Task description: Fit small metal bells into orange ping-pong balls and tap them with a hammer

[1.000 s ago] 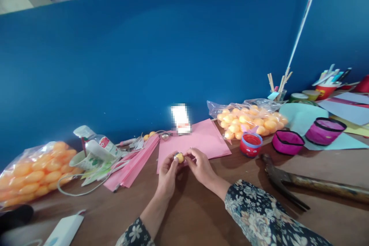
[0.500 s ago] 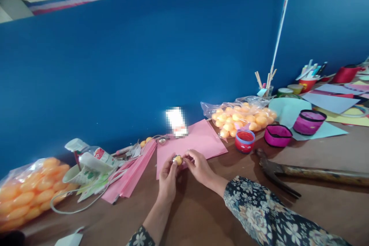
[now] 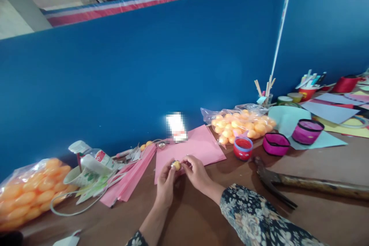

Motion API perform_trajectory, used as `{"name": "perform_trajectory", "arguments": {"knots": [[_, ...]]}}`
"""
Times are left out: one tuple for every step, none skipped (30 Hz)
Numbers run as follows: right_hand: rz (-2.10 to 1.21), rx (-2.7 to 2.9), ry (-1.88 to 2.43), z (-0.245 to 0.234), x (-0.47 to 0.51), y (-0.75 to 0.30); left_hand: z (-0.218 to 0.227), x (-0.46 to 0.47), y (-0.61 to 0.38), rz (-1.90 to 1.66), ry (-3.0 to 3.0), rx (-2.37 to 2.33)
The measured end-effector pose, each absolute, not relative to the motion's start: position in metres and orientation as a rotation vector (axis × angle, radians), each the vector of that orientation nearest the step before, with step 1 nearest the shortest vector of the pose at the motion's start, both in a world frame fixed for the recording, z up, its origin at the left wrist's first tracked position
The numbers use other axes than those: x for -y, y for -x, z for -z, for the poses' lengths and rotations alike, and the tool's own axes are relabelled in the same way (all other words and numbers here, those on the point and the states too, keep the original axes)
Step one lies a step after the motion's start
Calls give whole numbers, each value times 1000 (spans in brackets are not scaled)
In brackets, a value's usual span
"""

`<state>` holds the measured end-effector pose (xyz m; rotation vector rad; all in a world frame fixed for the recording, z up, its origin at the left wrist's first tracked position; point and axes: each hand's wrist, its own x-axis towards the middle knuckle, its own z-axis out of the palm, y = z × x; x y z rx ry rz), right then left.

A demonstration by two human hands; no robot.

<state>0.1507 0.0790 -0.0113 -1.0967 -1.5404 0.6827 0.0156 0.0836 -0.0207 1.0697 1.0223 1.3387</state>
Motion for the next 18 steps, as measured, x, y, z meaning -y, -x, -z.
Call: {"name": "perform_trajectory", "arguments": {"knots": [[-665, 1546, 1099, 11, -79, -150, 21, -84, -15, -1341, -1060, -1020], [-634, 1544, 1110, 11, -79, -150, 22, -85, -15, -1333, -1058, -1015], [-603, 1547, 1120, 11, -79, -150, 23, -86, -15, -1318, -1057, -1015], [-573, 1550, 1130, 12, -79, -150, 23, -86, -15, -1324, -1053, -1021], [-541, 1551, 1133, 12, -80, -150, 23, -87, -15, -1310, -1056, -1015], [-514, 1558, 1133, 12, -80, -150, 23, -87, -16, -1307, -1053, -1025], [-486, 1560, 1137, 13, -80, -150, 22, -87, -17, -1315, -1054, -1042], [-474, 1559, 1157, 13, -81, -151, 21, -87, -18, -1312, -1063, -1056], [-465, 1552, 1181, 13, -81, -151, 20, -87, -19, -1319, -1078, -1073], [-459, 1549, 1201, 14, -82, -152, 18, -86, -21, -1327, -1094, -1089], [-457, 1550, 1216, 14, -82, -152, 16, -86, -22, -1338, -1112, -1100], [-454, 1557, 1223, 14, -82, -153, 15, -85, -24, -1364, -1122, -1120], [-430, 1574, 1216, 14, -82, -153, 14, -85, -25, -1364, -1141, -1140], [-406, 1585, 1207, 14, -82, -153, 14, -84, -26, -1368, -1163, -1156], [-388, 1598, 1194, 15, -82, -154, 14, -84, -27, -1389, -1177, -1169], [-375, 1616, 1179, 14, -81, -154, 15, -83, -28, -1415, -1186, -1183], [-362, 1618, 1173, 14, -80, -155, 16, -83, -29, -1423, -1193, -1194], [-362, 1623, 1164, 13, -79, -156, 17, -82, -30, -1428, -1208, -1202]]}}
